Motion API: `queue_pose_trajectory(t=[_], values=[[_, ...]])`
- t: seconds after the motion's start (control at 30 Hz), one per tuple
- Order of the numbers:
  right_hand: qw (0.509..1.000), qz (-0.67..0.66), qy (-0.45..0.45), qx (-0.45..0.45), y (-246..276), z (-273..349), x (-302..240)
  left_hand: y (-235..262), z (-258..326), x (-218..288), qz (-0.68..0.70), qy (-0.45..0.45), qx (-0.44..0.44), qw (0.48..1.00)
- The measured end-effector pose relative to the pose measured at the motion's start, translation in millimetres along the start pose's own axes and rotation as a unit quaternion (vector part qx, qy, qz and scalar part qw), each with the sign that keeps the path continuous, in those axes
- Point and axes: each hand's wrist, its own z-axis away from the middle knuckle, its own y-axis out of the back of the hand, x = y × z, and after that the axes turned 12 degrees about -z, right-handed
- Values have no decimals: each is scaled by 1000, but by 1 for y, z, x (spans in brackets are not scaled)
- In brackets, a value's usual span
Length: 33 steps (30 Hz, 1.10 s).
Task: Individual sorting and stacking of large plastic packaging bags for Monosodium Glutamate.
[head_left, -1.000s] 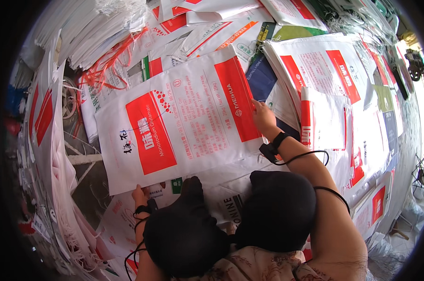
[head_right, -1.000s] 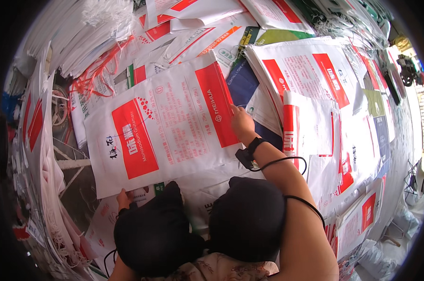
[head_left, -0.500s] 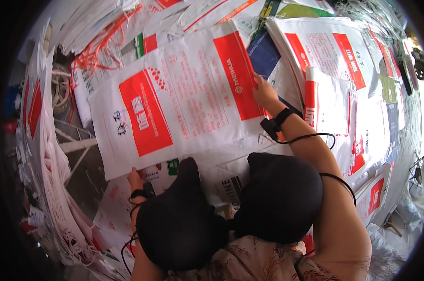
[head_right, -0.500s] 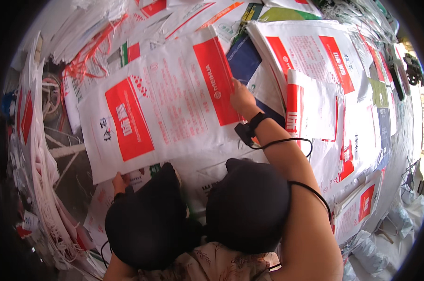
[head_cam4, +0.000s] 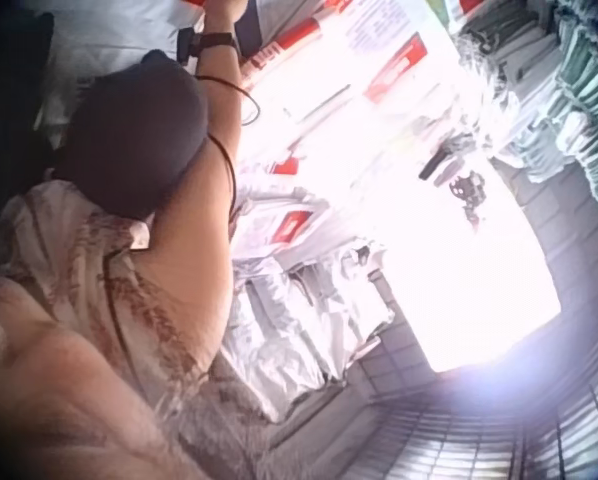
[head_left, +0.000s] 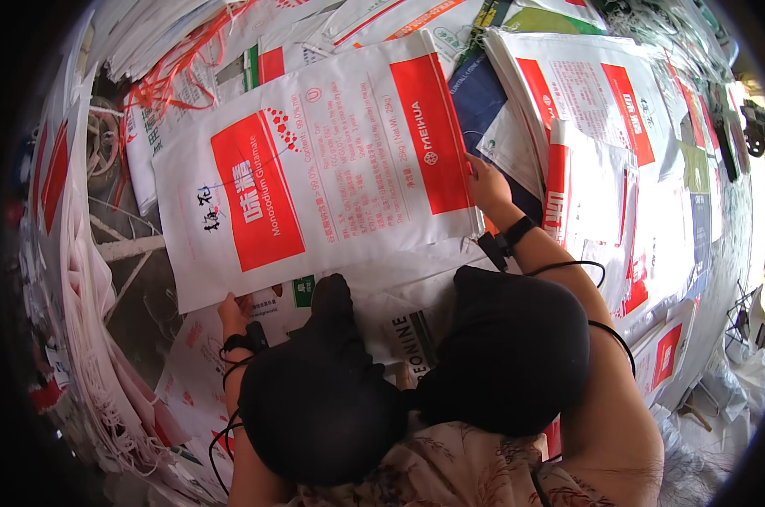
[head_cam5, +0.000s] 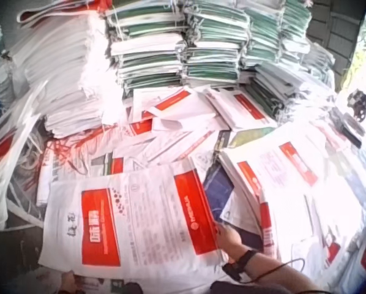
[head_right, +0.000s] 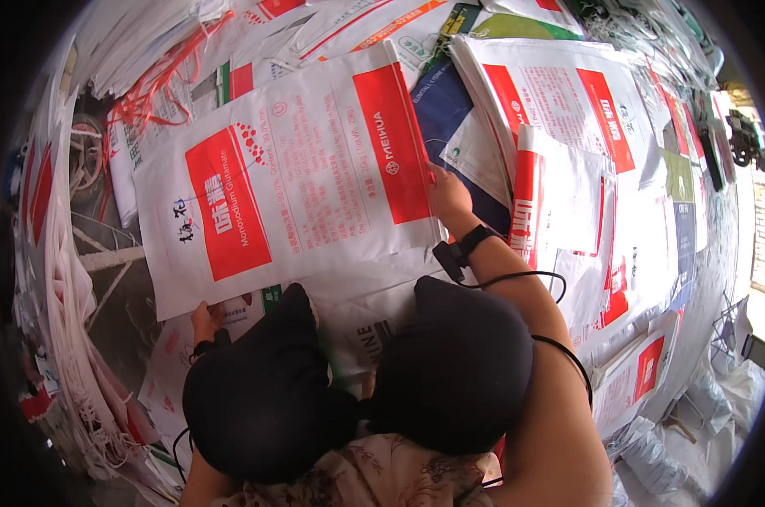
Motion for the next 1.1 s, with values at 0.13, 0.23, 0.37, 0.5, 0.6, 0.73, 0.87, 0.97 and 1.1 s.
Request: queue_pose_trajectory(t=[0.13, 0.23, 0.37, 0.5, 0.6, 0.73, 0.87, 0.97, 1.1], values=[[1000, -4, 21, 9, -9, 1, -5, 24, -22, -11, -31, -14, -9, 999], [1000, 13, -15, 14, -11, 4, -1, 17, -11, -19, -73, -6, -28, 997], [998, 15, 21, 58, -12, 5, 3, -6, -3, 5, -150, -29, -63, 986], [998, -19, -13, 62, -16, 14, -7, -10, 4, 9, -253, -54, -98, 961], [998, -15, -26, 53, -16, 17, 1, -23, 8, 6, -324, -72, -128, 934], [999, -3, -3, 36, -14, 20, -4, -16, 12, -4, -409, -97, -154, 894], [1000, -2, 11, 9, -8, 17, 3, -27, 16, 1, -478, -124, -165, 854], [1000, 2, 23, -18, -7, 8, 8, -33, 18, 10, -524, -134, -157, 826], [991, -51, 120, 38, -18, -15, 51, -33, 29, 25, -626, -386, -187, 651]])
